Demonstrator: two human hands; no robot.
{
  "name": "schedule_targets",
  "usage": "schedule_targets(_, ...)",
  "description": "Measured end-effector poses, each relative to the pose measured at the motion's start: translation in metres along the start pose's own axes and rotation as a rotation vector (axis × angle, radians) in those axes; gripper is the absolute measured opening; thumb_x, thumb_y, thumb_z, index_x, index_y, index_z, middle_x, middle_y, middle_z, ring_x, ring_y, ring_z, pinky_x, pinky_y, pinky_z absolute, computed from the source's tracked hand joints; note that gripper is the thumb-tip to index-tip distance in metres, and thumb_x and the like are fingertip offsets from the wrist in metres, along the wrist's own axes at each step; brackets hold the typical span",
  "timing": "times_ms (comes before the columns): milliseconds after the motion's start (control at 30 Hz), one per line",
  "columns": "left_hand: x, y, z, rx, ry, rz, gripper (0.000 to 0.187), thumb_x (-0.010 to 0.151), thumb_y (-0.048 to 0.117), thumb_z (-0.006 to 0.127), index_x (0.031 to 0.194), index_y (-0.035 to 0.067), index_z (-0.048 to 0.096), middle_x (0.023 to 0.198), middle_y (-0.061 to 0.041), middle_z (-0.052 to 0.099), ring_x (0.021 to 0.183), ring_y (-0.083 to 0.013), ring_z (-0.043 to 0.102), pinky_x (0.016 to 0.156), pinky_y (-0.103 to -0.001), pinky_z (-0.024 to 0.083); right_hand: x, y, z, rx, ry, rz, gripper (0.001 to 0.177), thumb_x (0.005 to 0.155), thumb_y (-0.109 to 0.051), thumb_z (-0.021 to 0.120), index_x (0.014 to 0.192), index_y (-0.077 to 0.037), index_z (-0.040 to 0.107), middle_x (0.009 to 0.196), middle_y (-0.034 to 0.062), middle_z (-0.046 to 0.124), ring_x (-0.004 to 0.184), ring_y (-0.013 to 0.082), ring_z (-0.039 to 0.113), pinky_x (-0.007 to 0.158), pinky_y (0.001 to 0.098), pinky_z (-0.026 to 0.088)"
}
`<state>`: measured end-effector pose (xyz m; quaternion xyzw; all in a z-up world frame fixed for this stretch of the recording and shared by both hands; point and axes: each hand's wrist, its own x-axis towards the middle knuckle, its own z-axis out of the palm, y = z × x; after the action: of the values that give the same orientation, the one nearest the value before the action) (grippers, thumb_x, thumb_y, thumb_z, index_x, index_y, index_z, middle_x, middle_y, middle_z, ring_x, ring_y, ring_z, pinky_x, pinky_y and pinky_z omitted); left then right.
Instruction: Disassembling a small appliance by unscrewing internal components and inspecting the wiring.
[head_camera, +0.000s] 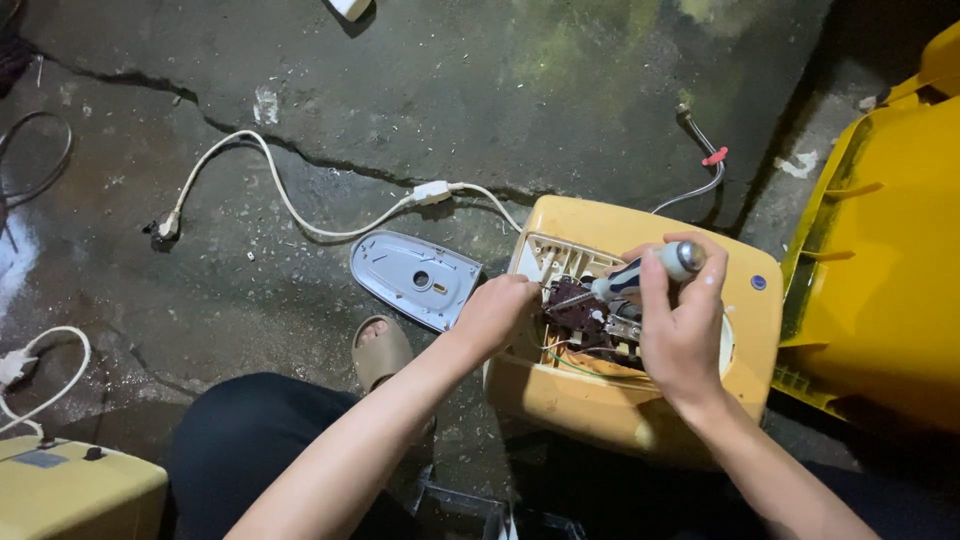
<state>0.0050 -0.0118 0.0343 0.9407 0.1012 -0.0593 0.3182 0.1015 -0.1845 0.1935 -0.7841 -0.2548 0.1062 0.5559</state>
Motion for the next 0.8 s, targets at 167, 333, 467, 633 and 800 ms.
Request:
schedule_targets(167,-0.003,0.003,-0.002,0.043,0.022,0.03,0.014,0.096,0.017,0.063,0.103,0.01,0.073,0.089,-0.011,0.07,0.089,-0.0353,0.072,0.079,-0.049,0.062,0.0,0.005,0.003,-0.084,-0.044,-0.085,0.027,0.109,-0.009,0.048,0.129,0.006,0.037,0.103,0.0222,0.069,0.092,0.0307,0.071,0.08,0.0441,0.061)
schedule_targets(333,0.001,-0.006,0.01,0.079,0.022,0.03,0.012,0.097,0.02,0.062,0.098,0.013,0.071,0.087,-0.009,0.068,0.088,-0.0344,0.072,0.077,-0.047,0.062,-0.001,0.008,0.005,-0.08,-0.057,-0.108,0.026,0.109,-0.008,0.048,0.128,0.006,0.037,0.103,0.0222,0.069,0.093,0.0317,0.072,0.083,0.0451,0.06)
schedule_targets(467,0.001,-0.007,0.011,0.084,0.027,0.025,0.011,0.097,0.022,0.062,0.097,0.014,0.07,0.087,-0.008,0.068,0.088,-0.034,0.072,0.076,-0.047,0.062,0.0,0.009,0.005,-0.072,-0.062,-0.116,0.026,0.109,-0.007,0.047,0.129,0.006,0.037,0.104,0.0223,0.068,0.094,0.0319,0.072,0.087,0.0463,0.059)
schedule_targets(633,0.002,-0.006,0.008,0.035,0.009,-0.001,0.01,0.096,0.02,0.062,0.095,0.014,0.071,0.087,-0.01,0.068,0.088,-0.0365,0.071,0.075,-0.049,0.062,0.0,0.006,0.006,-0.089,-0.056,-0.112,0.027,0.109,-0.009,0.049,0.13,0.005,0.037,0.104,0.0204,0.069,0.096,0.0308,0.07,0.091,0.0464,0.056)
schedule_targets(800,0.001,-0.002,0.001,0.024,-0.026,-0.016,0.009,0.094,0.017,0.064,0.095,0.013,0.071,0.087,-0.012,0.068,0.088,-0.0389,0.071,0.076,-0.051,0.062,-0.001,0.002,0.006,-0.097,-0.052,-0.102,0.028,0.109,-0.009,0.049,0.13,0.005,0.038,0.104,0.0194,0.069,0.098,0.0295,0.069,0.092,0.046,0.055)
